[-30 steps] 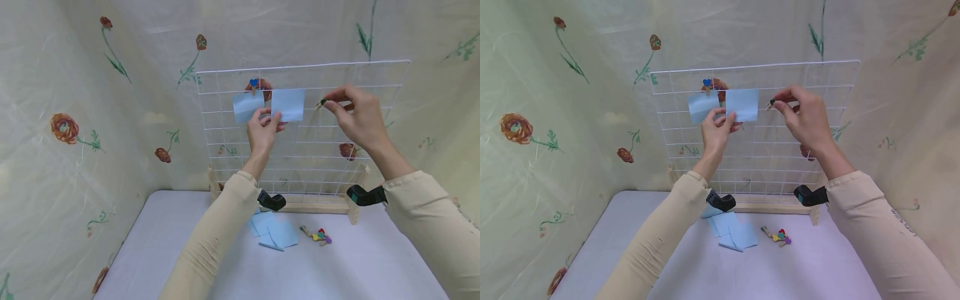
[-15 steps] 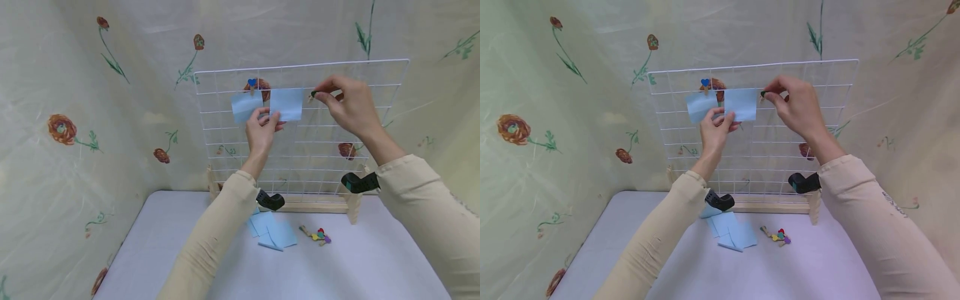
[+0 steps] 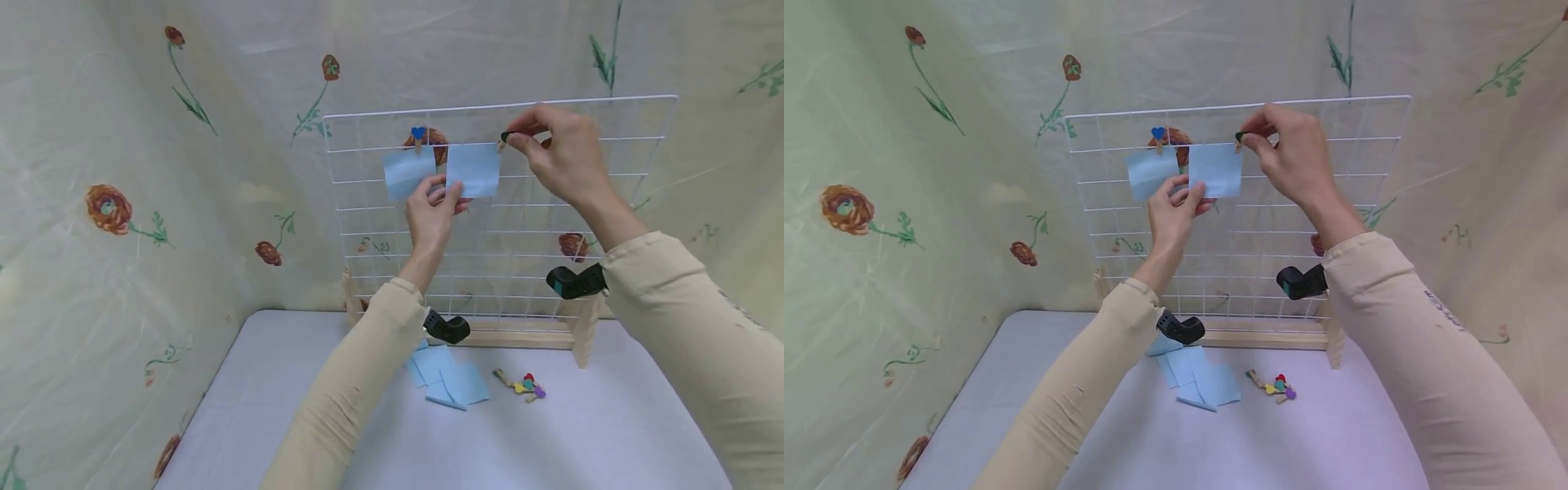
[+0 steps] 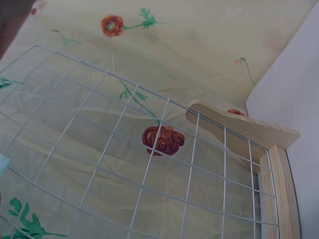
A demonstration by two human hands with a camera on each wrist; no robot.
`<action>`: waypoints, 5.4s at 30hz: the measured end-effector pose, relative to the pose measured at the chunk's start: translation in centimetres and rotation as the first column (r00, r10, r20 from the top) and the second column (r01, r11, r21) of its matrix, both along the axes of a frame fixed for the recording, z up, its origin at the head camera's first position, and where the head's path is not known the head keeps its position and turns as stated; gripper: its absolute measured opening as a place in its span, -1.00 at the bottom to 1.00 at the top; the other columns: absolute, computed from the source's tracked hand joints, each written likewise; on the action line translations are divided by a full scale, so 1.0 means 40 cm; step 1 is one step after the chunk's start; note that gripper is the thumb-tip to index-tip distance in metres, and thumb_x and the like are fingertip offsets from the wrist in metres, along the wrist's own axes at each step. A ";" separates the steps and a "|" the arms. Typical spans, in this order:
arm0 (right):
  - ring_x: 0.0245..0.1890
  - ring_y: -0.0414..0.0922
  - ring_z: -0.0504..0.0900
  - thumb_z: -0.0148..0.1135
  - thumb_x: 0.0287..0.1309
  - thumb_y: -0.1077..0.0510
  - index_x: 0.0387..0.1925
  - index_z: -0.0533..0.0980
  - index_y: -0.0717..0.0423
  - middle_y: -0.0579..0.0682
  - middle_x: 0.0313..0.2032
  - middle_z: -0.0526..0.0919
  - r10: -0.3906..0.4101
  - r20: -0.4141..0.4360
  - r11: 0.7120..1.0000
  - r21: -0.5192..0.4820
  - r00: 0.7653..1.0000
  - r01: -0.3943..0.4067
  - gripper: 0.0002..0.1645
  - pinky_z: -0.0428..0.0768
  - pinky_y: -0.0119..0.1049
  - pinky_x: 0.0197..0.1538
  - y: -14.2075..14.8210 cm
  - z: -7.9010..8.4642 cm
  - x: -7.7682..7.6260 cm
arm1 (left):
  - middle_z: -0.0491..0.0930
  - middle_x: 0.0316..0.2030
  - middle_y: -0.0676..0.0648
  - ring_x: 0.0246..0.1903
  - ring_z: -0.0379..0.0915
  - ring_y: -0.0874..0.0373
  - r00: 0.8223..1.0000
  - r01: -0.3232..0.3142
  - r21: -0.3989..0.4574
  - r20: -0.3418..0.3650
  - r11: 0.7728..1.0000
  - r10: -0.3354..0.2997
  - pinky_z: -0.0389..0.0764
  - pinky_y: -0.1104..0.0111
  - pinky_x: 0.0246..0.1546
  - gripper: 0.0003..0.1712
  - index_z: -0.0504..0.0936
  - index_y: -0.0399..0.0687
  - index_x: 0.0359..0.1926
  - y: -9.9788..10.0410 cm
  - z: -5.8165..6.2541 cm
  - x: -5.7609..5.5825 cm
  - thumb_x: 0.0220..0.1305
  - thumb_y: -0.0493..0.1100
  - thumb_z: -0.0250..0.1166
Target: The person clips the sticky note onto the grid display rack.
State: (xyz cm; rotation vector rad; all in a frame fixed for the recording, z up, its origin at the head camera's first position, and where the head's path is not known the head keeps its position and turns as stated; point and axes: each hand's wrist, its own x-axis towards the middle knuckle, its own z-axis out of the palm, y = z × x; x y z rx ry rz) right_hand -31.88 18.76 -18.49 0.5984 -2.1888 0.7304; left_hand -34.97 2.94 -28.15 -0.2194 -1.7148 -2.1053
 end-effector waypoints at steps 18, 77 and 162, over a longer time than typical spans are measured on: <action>-0.28 0.04 0.62 0.19 0.22 0.23 -0.21 0.59 0.23 0.16 -0.25 0.69 0.000 -0.014 1.000 -0.030 1.000 -0.001 -0.84 0.31 -0.58 -0.31 -0.028 -0.002 -0.036 | 0.71 -0.33 -0.21 -0.43 0.70 0.03 1.000 -0.012 0.030 0.011 0.999 0.012 0.67 0.43 -0.38 -0.72 0.55 -0.19 -0.08 0.008 0.006 -0.004 0.20 -0.19 0.29; -0.30 0.08 0.56 0.16 0.23 0.26 -0.21 0.58 0.27 0.21 -0.27 0.65 -0.029 -0.004 1.000 0.004 1.000 0.029 -0.84 0.35 -0.25 -0.28 -0.059 -0.014 -0.054 | 0.72 -0.33 -0.16 -0.45 0.70 0.11 1.000 -0.028 -0.020 -0.002 0.999 0.028 0.66 0.47 -0.38 -0.74 0.55 -0.16 -0.08 0.006 0.000 -0.005 0.22 -0.19 0.27; -0.45 -0.08 0.42 0.01 0.23 0.19 -0.33 0.49 0.22 0.10 -0.46 0.57 -0.052 0.165 0.998 -0.017 0.985 0.056 -0.83 0.31 -0.50 -0.46 0.092 -0.305 -0.011 | 0.66 -0.21 -0.34 -0.22 0.63 -0.24 0.993 0.086 -0.063 -0.076 0.994 -0.091 0.68 0.32 -0.33 -0.62 0.52 -0.30 -0.02 -0.031 -0.037 0.018 0.25 -0.13 0.27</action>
